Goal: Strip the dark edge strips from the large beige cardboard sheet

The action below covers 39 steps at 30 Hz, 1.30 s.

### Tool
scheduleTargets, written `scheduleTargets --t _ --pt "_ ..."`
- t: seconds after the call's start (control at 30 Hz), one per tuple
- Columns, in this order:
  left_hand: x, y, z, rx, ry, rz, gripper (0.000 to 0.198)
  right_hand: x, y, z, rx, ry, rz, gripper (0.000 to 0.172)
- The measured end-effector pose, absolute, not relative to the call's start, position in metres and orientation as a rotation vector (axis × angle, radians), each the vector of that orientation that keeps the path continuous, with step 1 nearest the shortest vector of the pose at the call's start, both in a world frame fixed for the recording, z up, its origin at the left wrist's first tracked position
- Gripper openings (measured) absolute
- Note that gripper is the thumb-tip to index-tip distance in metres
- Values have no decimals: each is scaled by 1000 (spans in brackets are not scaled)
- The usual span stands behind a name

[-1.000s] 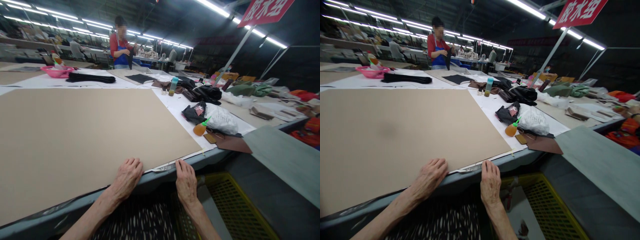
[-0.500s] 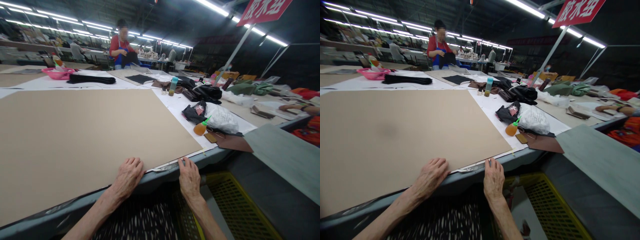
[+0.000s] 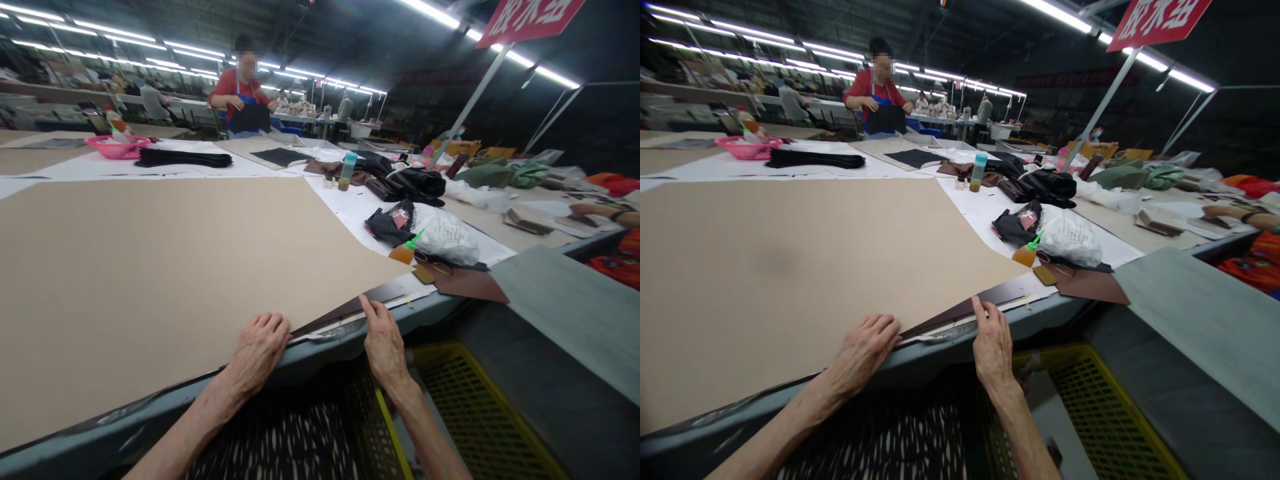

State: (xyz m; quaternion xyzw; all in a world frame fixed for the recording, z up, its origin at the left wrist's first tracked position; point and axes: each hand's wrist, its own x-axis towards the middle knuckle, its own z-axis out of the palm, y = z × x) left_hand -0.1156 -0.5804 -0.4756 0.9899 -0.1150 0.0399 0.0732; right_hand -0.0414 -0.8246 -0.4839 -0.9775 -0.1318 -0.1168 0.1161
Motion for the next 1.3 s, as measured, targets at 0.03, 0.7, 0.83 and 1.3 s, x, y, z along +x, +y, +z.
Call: scheduleTargets --t 0.03,0.7,0.83,1.3 --pt "-115 -581 -476 2989 -334 118 22 -38 -825 -484 -2808 -396 -339 54" --pt "-110 -573 -472 2999 -121 79 29 -78 -780 -500 -2838 -897 -378 31" --pt "-105 -569 -467 2981 -61 88 31 -83 -780 -505 -2850 -979 -391 36" --pt "-115 -568 -476 3021 -300 152 12 -67 -769 -489 -2924 -847 -329 44"
